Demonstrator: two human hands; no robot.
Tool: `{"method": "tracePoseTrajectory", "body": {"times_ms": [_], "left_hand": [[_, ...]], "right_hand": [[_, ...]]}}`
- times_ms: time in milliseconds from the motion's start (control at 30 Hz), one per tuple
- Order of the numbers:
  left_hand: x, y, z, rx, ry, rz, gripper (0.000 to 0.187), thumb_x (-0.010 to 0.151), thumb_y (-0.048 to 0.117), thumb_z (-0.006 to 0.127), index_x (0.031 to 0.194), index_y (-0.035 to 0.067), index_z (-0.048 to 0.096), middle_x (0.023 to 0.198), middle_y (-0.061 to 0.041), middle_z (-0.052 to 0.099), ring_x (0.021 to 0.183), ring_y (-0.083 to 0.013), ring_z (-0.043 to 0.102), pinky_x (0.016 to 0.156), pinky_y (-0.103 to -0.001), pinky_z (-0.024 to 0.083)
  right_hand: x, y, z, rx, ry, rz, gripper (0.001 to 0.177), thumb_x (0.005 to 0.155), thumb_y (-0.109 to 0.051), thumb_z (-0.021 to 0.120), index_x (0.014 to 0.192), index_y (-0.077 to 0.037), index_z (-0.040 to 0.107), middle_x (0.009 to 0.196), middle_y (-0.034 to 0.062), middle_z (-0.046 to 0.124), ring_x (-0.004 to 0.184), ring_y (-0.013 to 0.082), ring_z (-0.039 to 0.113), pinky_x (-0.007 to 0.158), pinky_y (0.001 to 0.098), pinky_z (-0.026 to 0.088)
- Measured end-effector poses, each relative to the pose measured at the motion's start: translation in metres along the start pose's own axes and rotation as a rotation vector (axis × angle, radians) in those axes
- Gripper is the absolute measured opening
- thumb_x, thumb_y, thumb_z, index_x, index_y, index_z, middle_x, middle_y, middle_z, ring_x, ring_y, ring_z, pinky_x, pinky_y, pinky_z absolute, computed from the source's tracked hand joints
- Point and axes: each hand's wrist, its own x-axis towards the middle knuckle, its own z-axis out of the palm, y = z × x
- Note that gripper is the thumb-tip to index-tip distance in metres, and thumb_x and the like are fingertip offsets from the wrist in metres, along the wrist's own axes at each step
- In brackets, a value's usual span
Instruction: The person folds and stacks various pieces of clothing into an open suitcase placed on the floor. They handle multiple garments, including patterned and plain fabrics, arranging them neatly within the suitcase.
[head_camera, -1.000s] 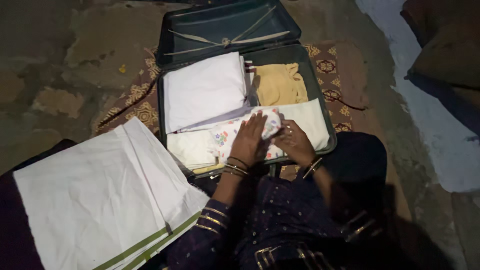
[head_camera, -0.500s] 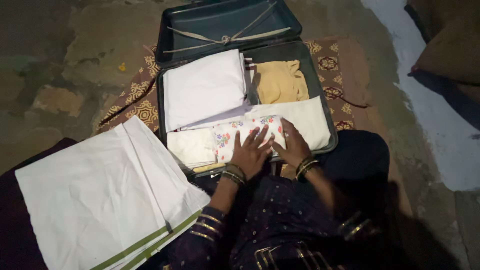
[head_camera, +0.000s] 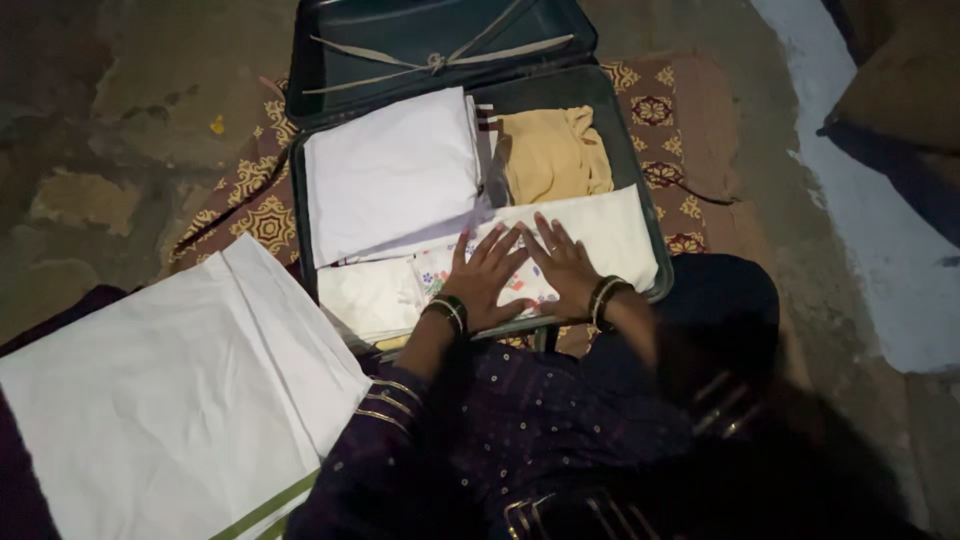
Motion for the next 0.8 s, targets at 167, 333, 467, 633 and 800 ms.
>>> {"method": "tracePoseTrajectory", "body": {"times_ms": [167, 333, 467, 633, 800], "left_hand": [[0.009, -0.008, 0.022, 0.058, -0.076, -0.026, 0.089, 0.087, 0.071, 0.055, 0.157, 0.021, 0.033, 0.169, -0.014, 0.017, 0.157, -0.0314, 0.011, 0.119, -0.067, 0.003], [0.015, -0.01, 0.034, 0.08, -0.101, -0.07, 0.096, 0.085, 0.078, 0.051, 0.159, 0.021, 0.028, 0.171, -0.012, 0.014, 0.157, -0.0304, 0.01, 0.12, -0.067, 0.002], [0.015, -0.004, 0.041, 0.038, -0.175, -0.141, 0.095, 0.086, 0.077, 0.051, 0.161, 0.024, 0.024, 0.17, -0.011, 0.011, 0.157, -0.0305, 0.009, 0.12, -0.066, 0.002], [0.015, 0.009, 0.051, 0.01, -0.094, -0.194, 0.077, 0.096, 0.066, 0.048, 0.16, 0.029, 0.025, 0.171, -0.009, 0.009, 0.157, -0.0324, 0.009, 0.117, -0.07, -0.001], [0.0, 0.016, 0.05, -0.015, 0.056, -0.204, 0.082, 0.093, 0.061, 0.053, 0.161, 0.023, 0.027, 0.172, -0.012, 0.015, 0.158, -0.0325, 0.014, 0.122, -0.066, 0.002]], "right_hand": [[0.019, 0.021, 0.029, -0.031, -0.166, 0.041, 0.145, 0.066, -0.07, 0.083, 0.158, -0.017, -0.016, 0.168, 0.0195, -0.016, 0.156, 0.0468, -0.004, 0.117, 0.0743, 0.01], [0.026, 0.036, 0.04, -0.007, -0.211, -0.001, 0.146, 0.067, -0.073, 0.08, 0.159, -0.018, -0.018, 0.168, 0.0211, -0.019, 0.155, 0.0453, -0.01, 0.116, 0.0728, 0.007], [0.027, 0.05, 0.04, 0.056, -0.267, 0.018, 0.144, 0.064, -0.065, 0.081, 0.161, -0.023, -0.018, 0.17, 0.0141, -0.009, 0.157, 0.0418, -0.01, 0.121, 0.0683, 0.004], [0.022, 0.054, 0.056, 0.218, -0.129, -0.025, 0.122, 0.077, -0.052, 0.075, 0.165, -0.022, -0.004, 0.173, 0.0152, 0.0, 0.159, 0.0385, 0.002, 0.121, 0.069, 0.006], [0.005, 0.034, 0.062, 0.306, 0.135, 0.095, 0.108, 0.079, -0.034, 0.079, 0.164, -0.019, 0.015, 0.168, 0.0188, 0.018, 0.151, 0.0366, 0.026, 0.117, 0.0602, 0.026]]}}
